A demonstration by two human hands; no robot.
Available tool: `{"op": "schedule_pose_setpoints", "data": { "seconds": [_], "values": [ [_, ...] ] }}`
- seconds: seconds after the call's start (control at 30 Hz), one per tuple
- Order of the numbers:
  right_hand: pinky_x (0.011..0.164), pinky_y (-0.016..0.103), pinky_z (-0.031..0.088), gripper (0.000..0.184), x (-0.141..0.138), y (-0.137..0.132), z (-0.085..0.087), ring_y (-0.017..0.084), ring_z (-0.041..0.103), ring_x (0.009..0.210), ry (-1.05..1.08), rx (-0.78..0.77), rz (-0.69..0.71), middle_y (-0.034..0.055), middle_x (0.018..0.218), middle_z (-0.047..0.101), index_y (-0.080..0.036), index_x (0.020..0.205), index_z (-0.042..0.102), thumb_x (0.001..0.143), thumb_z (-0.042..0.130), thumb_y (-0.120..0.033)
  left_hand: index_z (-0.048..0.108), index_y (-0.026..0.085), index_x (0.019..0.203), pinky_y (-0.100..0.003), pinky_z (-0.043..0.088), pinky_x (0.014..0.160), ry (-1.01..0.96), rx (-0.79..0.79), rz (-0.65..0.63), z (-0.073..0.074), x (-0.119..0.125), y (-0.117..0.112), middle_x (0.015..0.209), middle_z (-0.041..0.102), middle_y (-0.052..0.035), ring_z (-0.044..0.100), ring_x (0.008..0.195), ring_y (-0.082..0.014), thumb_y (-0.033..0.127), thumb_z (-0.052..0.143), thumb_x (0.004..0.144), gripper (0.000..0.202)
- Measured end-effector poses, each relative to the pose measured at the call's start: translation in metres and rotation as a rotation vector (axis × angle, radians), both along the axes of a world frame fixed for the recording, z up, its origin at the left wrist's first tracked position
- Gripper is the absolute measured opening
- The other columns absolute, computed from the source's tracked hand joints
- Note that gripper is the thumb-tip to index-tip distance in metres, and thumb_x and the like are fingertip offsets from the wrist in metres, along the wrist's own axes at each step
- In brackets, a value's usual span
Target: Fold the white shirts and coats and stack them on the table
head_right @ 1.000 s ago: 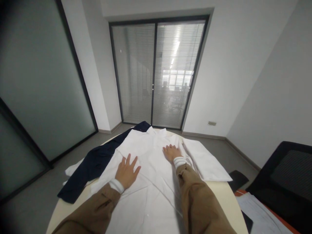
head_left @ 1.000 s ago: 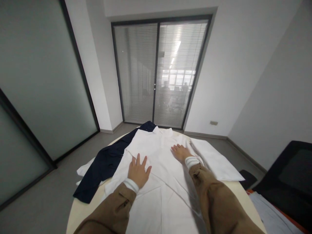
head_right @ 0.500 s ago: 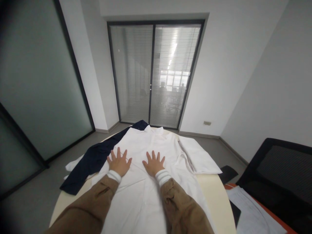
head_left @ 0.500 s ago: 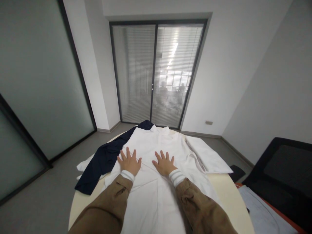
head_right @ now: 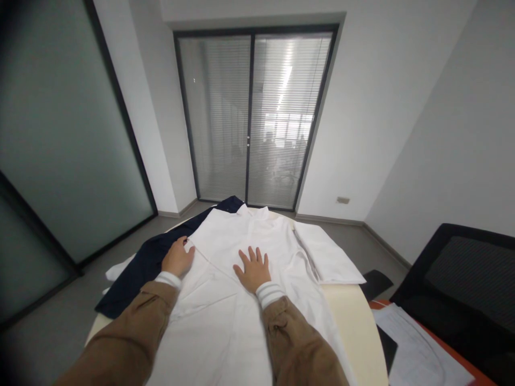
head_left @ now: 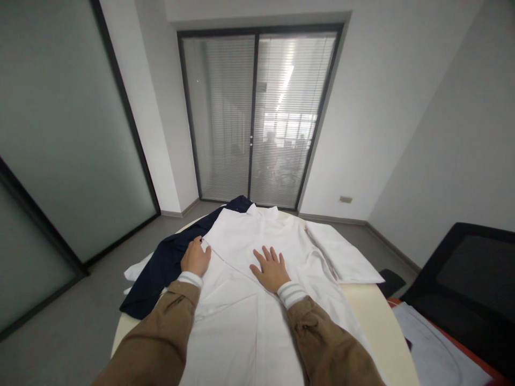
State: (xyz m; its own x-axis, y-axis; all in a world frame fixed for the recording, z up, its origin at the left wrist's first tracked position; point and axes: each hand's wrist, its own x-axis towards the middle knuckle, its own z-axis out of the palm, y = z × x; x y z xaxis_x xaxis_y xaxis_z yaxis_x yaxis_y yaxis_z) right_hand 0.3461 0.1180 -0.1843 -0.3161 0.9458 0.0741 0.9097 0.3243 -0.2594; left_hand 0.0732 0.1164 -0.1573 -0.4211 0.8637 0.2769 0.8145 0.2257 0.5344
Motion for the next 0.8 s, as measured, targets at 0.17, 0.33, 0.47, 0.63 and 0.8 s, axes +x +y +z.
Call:
{"op": "schedule_pose_setpoints", "data": {
  "seconds": [0.17, 0.33, 0.47, 0.63, 0.8],
  "values": [
    [0.116, 0.063, 0.006, 0.059, 0.003, 0.0, 0.002, 0.036, 0.011, 0.151, 0.043, 0.043, 0.082, 0.0079, 0.163, 0.023, -0.032, 0.151, 0.038, 0.097, 0.041, -0.054, 0.064, 0.008, 0.123, -0.031, 0.048, 0.084, -0.178, 0.008, -0.093, 0.001, -0.013, 0.013, 0.105, 0.071, -0.0145, 0.067, 0.096, -0.026, 0.022, 0.057, 0.085, 0.041],
    [0.118, 0.059, 0.011, 0.049, 0.004, -0.004, 0.012, 0.03, 0.017, 0.15, 0.107, 0.039, 0.321, 0.0029, 0.161, 0.031, -0.034, 0.147, 0.044, 0.101, 0.036, -0.046, 0.07, 0.01, 0.108, -0.024, 0.047, 0.068, -0.214, -0.014, -0.244, 0.013, -0.009, 0.02, 0.077, 0.07, -0.0042, 0.065, 0.071, -0.0181, 0.018, 0.062, 0.079, 0.031],
    [0.117, 0.06, 0.014, 0.048, 0.004, -0.007, 0.017, 0.031, 0.023, 0.148, 0.113, -0.005, 0.384, 0.005, 0.16, 0.033, -0.034, 0.142, 0.052, 0.098, 0.041, -0.052, 0.067, 0.01, 0.115, -0.024, 0.045, 0.067, -0.186, 0.01, -0.32, 0.023, 0.004, 0.02, 0.079, 0.067, -0.0029, 0.062, 0.07, -0.016, 0.016, 0.061, 0.081, 0.035],
    [0.116, 0.063, 0.012, 0.047, 0.004, -0.008, 0.017, 0.033, 0.023, 0.148, 0.107, -0.013, 0.386, 0.0053, 0.16, 0.032, -0.036, 0.139, 0.054, 0.095, 0.048, -0.051, 0.065, 0.013, 0.119, -0.024, 0.044, 0.069, -0.12, -0.007, -0.429, 0.034, 0.03, 0.019, 0.084, 0.068, -0.0039, 0.063, 0.074, -0.0165, 0.014, 0.061, 0.082, 0.037],
    [0.116, 0.064, 0.012, 0.046, 0.005, -0.007, 0.015, 0.034, 0.023, 0.148, 0.127, -0.008, 0.392, 0.0051, 0.159, 0.033, -0.035, 0.138, 0.055, 0.095, 0.048, -0.051, 0.063, 0.015, 0.122, -0.025, 0.045, 0.074, -0.042, -0.061, -0.496, 0.041, 0.06, 0.015, 0.091, 0.069, -0.0057, 0.065, 0.082, -0.0187, 0.016, 0.061, 0.085, 0.037]
  ]
}}
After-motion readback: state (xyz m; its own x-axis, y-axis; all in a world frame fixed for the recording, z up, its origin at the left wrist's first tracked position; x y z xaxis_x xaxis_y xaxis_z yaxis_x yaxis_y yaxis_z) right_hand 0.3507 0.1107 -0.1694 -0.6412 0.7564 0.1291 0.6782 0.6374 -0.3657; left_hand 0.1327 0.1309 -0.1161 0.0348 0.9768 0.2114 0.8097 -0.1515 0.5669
